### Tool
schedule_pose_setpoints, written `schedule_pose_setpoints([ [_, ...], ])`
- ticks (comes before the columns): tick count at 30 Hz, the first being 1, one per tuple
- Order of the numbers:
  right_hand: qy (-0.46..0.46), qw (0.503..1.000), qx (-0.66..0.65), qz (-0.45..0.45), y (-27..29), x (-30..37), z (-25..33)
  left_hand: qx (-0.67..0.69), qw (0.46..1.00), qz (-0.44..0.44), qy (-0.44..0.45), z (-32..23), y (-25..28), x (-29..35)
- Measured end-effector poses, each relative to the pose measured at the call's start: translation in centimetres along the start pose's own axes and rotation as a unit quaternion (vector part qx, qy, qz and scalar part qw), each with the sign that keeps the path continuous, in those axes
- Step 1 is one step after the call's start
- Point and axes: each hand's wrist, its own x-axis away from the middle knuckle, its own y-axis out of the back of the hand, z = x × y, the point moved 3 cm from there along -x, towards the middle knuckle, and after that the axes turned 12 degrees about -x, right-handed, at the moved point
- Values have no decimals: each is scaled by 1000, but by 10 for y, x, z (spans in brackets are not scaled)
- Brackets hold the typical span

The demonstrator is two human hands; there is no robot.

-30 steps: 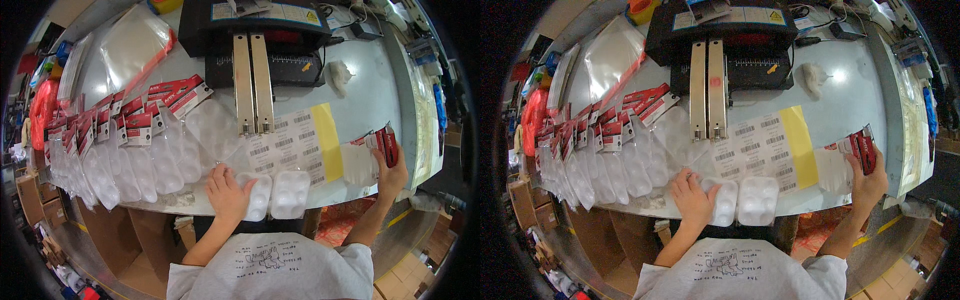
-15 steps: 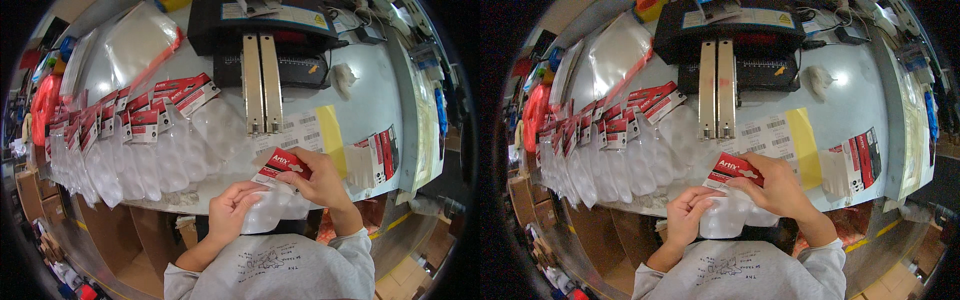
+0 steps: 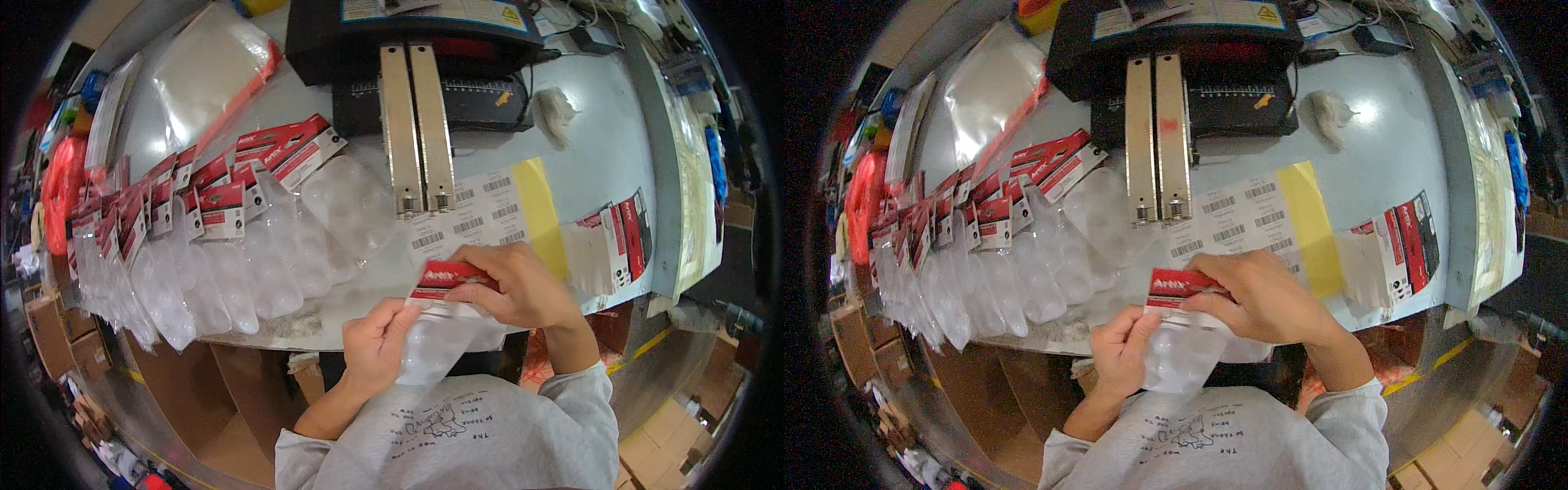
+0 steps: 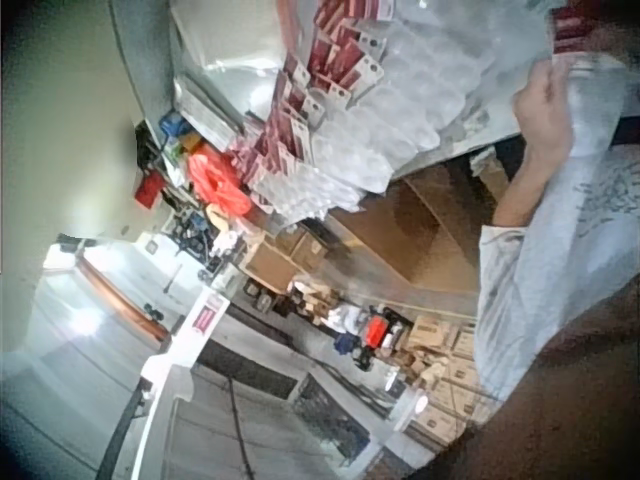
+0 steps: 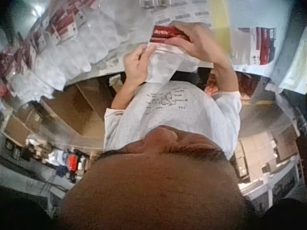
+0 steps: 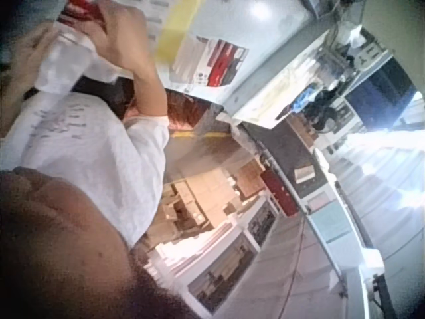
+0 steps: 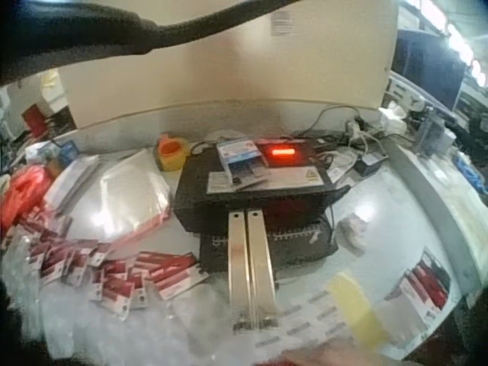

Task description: The person repeatedly places white plastic mixing palettes into clear plastic bags and seals them with red Artix labels. They retrieve palettes from a nearby box, insert each into a bag, apply a label, and stack the finished packages on the table.

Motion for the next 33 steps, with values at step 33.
schedule_pose_setpoints([
  [33, -104, 884, -382, -247, -30, -13, -64, 12, 985, -172, 30, 28, -7, -58],
])
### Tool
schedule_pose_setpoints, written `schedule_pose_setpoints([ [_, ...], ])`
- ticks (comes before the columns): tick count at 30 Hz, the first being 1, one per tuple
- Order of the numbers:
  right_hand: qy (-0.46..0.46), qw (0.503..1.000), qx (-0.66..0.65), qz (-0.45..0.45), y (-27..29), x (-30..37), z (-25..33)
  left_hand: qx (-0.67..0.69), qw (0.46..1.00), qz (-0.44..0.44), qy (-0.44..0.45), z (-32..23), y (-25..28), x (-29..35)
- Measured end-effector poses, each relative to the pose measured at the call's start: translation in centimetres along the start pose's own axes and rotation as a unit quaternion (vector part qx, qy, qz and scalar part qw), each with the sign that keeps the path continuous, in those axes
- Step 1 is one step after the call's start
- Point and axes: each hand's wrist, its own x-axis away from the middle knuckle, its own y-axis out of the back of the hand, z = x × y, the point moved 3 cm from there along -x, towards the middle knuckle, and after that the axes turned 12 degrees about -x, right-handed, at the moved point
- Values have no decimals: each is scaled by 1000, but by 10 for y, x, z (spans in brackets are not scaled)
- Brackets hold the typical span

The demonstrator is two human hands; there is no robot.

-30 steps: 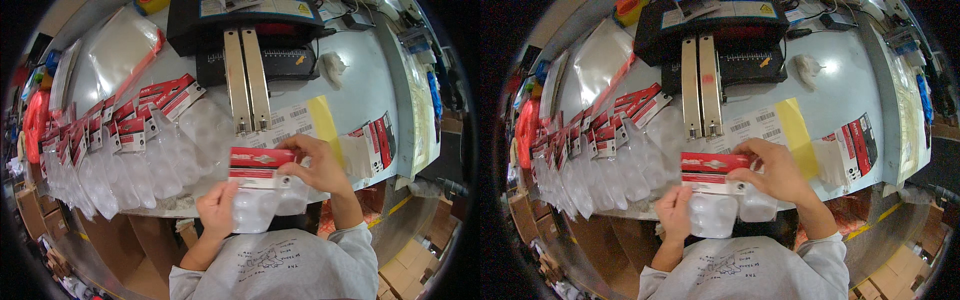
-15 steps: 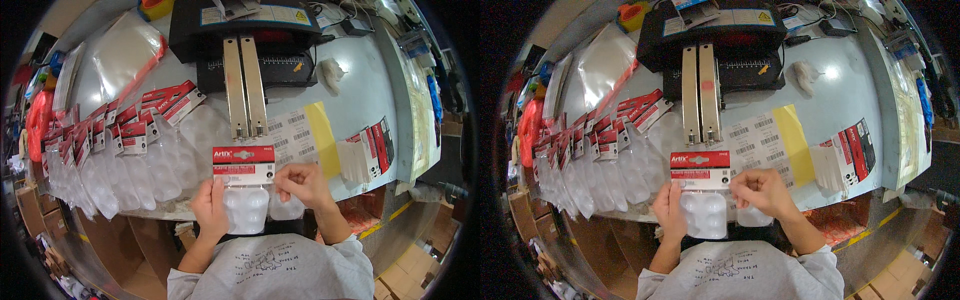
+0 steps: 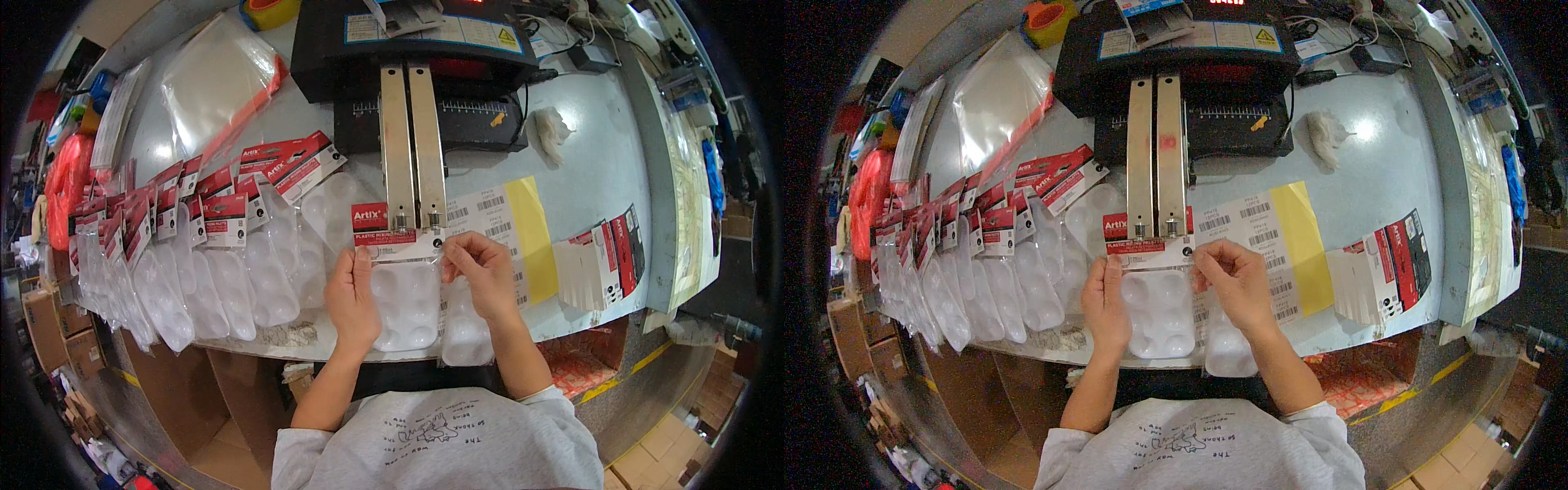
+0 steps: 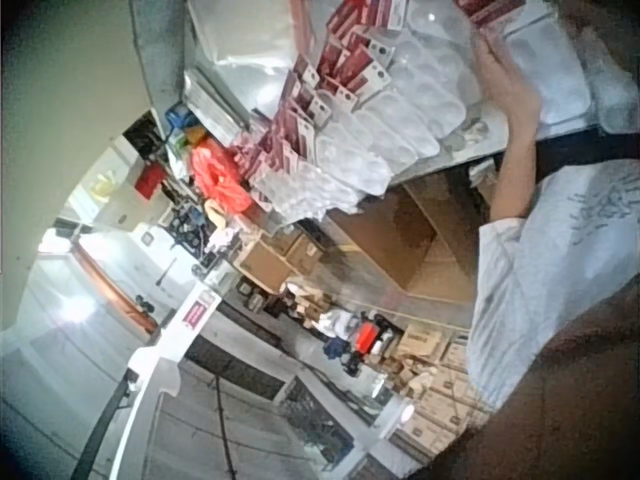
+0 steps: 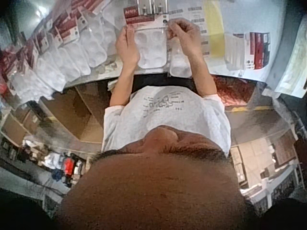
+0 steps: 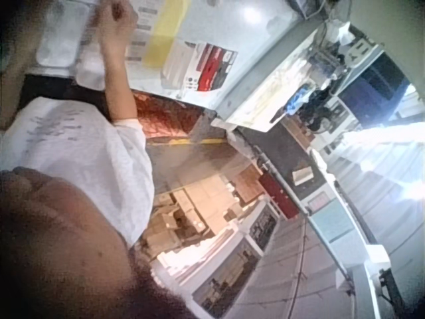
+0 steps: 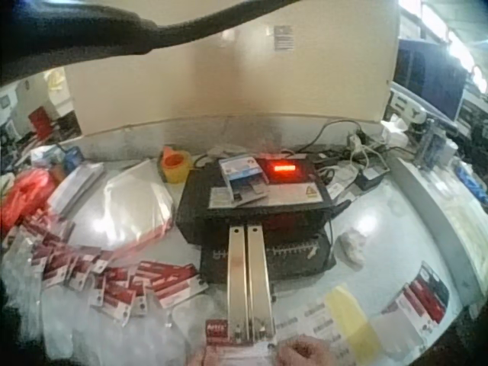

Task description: The person repeatedly places white plastic mixing palettes into clear plastic bags and seals them with red Artix labels. They retrieve palettes from a nearby box, insert each into a bag, apply a label, and stack the finished packages on the table.

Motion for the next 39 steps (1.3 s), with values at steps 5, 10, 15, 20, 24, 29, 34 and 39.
schedule_pose_setpoints([
  [5, 44, 999, 16, -4, -3, -15, 8, 0, 1000, 7, 7, -3, -9, -17],
  [10, 40, 999, 32, -12, -1, -13, 6, -6, 1000, -2, -24, -7, -7, -17],
  [15, 48, 998, 36, -7, -4, -11, 8, -2, 1000, 13, -18, -12, -3, -15],
  [20, 66, 998, 20, 7, 0, -14, 5, -3, 1000, 21, 2, -7, -9, -14],
  [24, 61, 996, 63, -7, 9, -16, -6, 5, 1000, 8, -26, 5, -16, -19],
  [29, 144, 976, 163, -23, 35, 19, 35, -110, 990, 58, -65, 1, 24, -1],
  [34, 308, 701, 574, -289, 142, 78, 130, 45, 969, -242, 11, 5, 219, -3],
  [39, 201, 833, 485, -174, 218, 82, 110, -400, 870, -287, 28, 26, 385, -95],
])
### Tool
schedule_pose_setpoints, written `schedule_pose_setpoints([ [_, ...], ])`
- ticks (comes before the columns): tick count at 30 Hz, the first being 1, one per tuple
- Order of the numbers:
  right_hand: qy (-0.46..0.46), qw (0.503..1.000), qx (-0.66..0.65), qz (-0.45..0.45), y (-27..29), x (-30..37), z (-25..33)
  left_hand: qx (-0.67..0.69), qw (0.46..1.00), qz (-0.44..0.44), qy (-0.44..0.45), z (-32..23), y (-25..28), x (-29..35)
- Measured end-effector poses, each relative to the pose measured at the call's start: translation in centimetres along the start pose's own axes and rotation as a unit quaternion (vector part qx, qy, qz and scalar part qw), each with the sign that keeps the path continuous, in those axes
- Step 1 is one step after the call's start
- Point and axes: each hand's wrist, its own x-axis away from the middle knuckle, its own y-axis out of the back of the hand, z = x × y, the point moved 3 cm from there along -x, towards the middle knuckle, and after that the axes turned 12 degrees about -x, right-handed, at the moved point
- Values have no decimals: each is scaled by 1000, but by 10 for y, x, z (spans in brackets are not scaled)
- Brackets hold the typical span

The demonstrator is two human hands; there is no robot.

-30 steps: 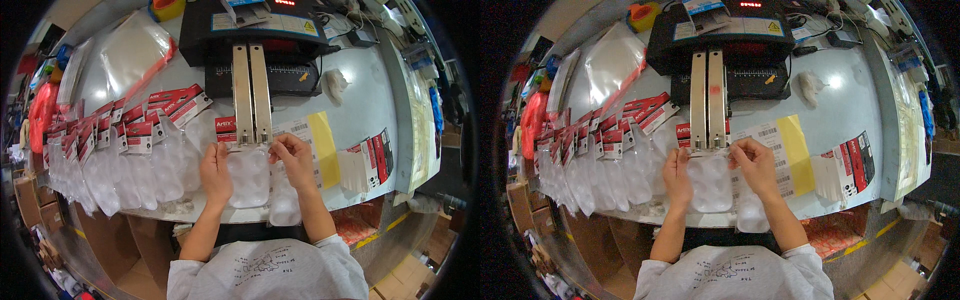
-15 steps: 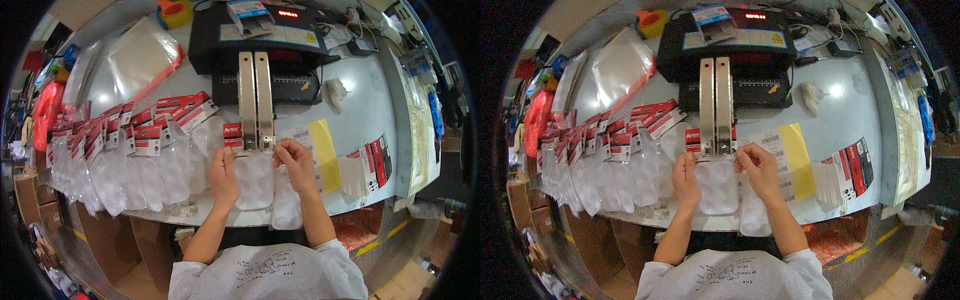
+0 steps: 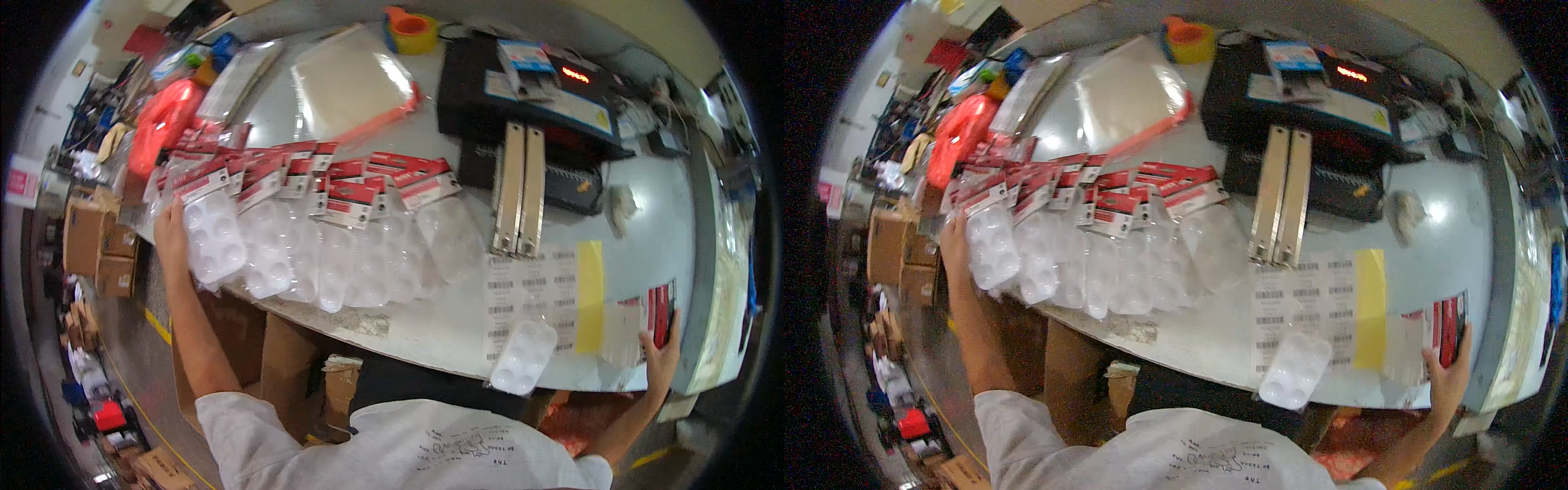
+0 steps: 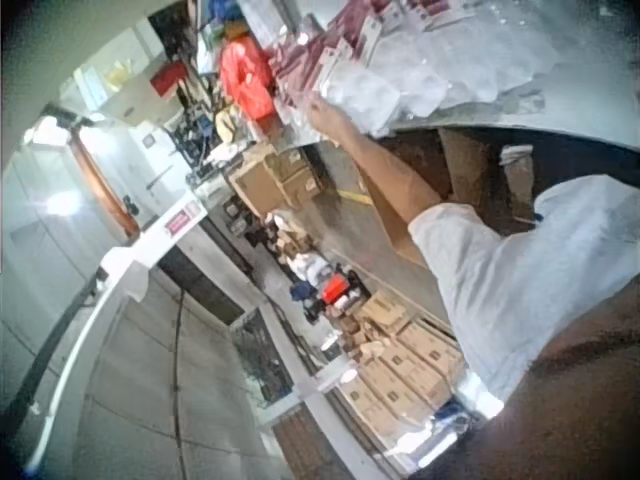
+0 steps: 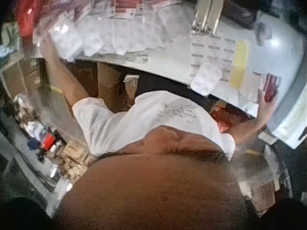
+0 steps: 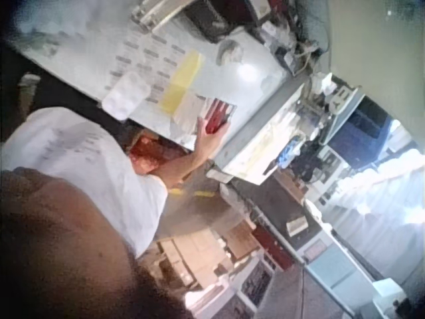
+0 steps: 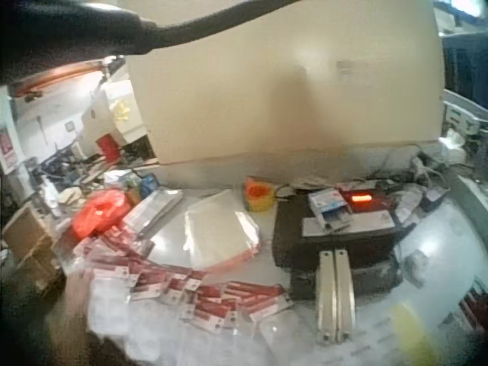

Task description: The person repeatedly places white plastic mixing palettes into clear plastic bags and seals them with red Artix labels. They retrieve palettes from a nearby box, insert each into a bag, apply a label, and stack the finished packages on the table.

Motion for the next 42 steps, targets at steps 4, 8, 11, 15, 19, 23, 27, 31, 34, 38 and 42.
schedule_pose_setpoints([
  [4, -35, 998, -50, -28, -7, -2, 12, -244, 900, -310, -183, -76, 4, 53],
  [8, -27, 997, 41, -64, -8, -2, 44, 156, 928, 99, -323, -210, -52, 232],
  [11, -12, 993, 85, -83, -9, 0, 52, 190, 872, 235, -384, -273, -102, 326],
  [15, -28, 989, 92, -109, -11, 1, 52, 245, 872, 242, -348, -294, -139, 357],
  [19, 41, 966, 225, -123, -16, 7, 93, 375, 820, 366, -230, -291, -132, 348],
  [23, 74, 986, -142, 38, -54, 15, 142, 553, 602, 576, 11, -277, -110, 341],
  [27, -40, 927, -241, 284, -119, 4, 151, 519, 651, 554, -18, -261, -92, 327],
  [31, -79, 896, -262, 350, -145, 4, 149, 465, 732, 494, -60, -255, -85, 318],
  [34, -76, 890, -256, 369, -147, 6, 151, 448, 754, 474, -77, -255, -83, 313],
  [38, -61, 895, -236, 374, -146, 2, 153, 425, 780, 446, -113, -254, -81, 309],
  [42, -12, 910, -246, 334, -151, -2, 148, 446, 790, 404, -119, -250, -84, 307],
])
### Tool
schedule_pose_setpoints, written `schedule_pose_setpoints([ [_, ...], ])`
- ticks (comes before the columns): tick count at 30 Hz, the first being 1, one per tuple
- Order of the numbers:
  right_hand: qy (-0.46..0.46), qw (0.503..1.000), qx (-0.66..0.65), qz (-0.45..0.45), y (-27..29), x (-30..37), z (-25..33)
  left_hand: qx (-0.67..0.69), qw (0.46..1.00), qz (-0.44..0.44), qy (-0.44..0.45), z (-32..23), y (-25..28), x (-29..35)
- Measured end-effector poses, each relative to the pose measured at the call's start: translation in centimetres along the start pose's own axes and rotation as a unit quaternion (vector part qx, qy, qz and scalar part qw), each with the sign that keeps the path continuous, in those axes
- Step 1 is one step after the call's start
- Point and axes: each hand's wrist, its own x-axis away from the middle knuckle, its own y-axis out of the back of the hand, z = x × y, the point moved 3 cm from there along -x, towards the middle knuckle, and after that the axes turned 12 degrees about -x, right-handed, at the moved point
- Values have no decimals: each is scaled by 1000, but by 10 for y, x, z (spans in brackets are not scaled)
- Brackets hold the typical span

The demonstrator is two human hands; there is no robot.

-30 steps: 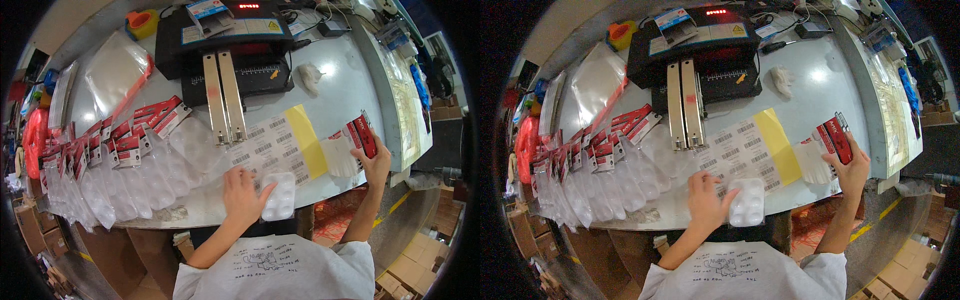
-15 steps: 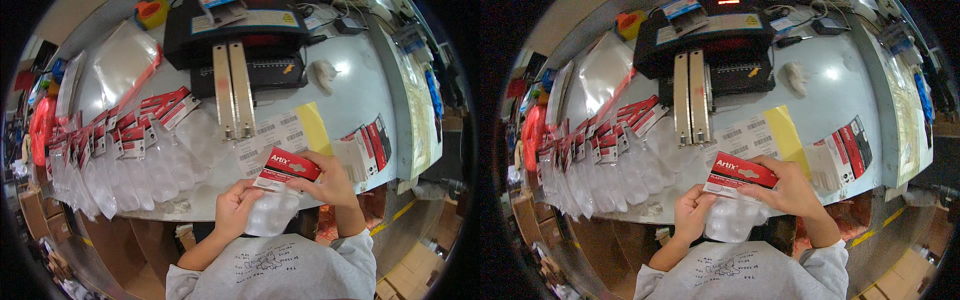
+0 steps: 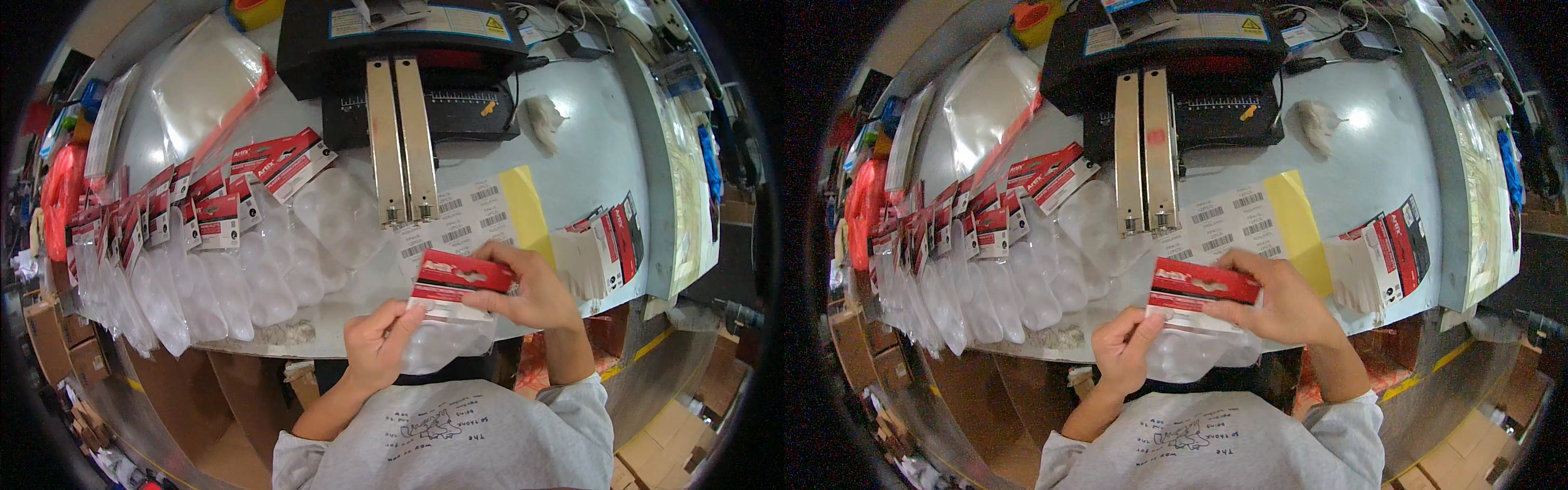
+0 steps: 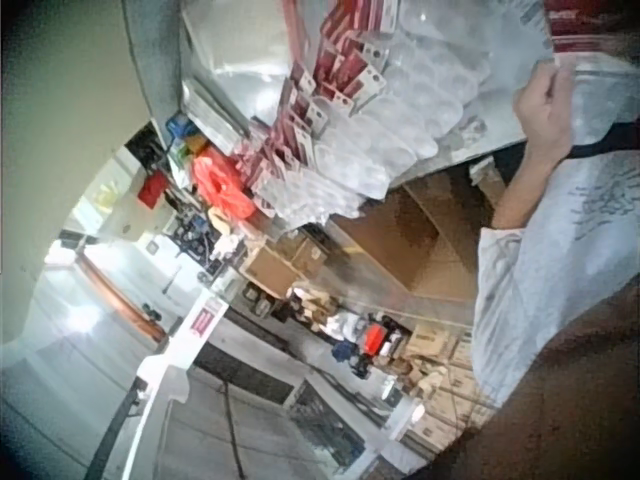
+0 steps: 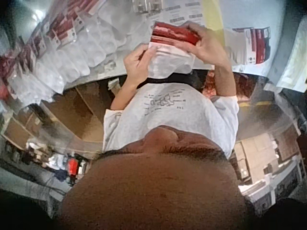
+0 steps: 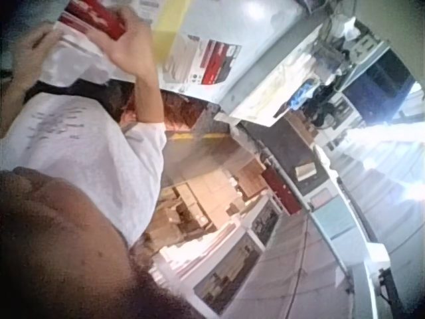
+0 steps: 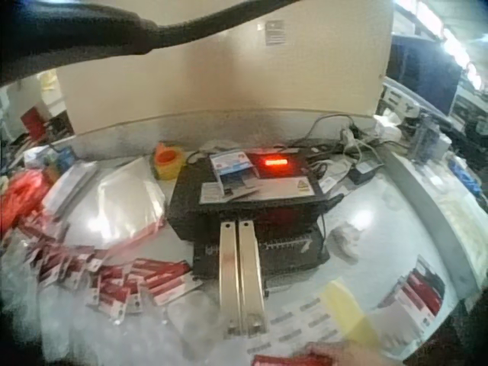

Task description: The person repeatedly places white plastic mixing palettes into clear plastic bags and seals them with red Artix labels. They retrieve palettes from a nearby box, insert each into a bag, apply a label, and stack the finished packages on the table.

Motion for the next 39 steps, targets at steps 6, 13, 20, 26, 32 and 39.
schedule_pose_setpoints([
  [6, -226, 963, -131, -67, -13, 8, -32, 44, 990, -134, 29, 15, 7, -3],
  [13, 222, 941, 214, -140, -17, -7, 5, -24, 997, -76, 15, 7, -2, 4],
  [20, 128, 986, 33, -98, -33, -13, 0, -12, 1000, -17, 18, 5, -7, 8],
  [26, 135, 980, 92, -112, -28, -16, 1, 32, 999, -2, 31, 11, -3, 8],
  [32, -131, 986, -51, -84, -21, 1, -21, 82, 983, -157, 53, 24, 8, 1],
  [39, -113, 969, -208, -64, -26, 12, -34, 83, 980, -175, 37, 24, 7, -2],
])
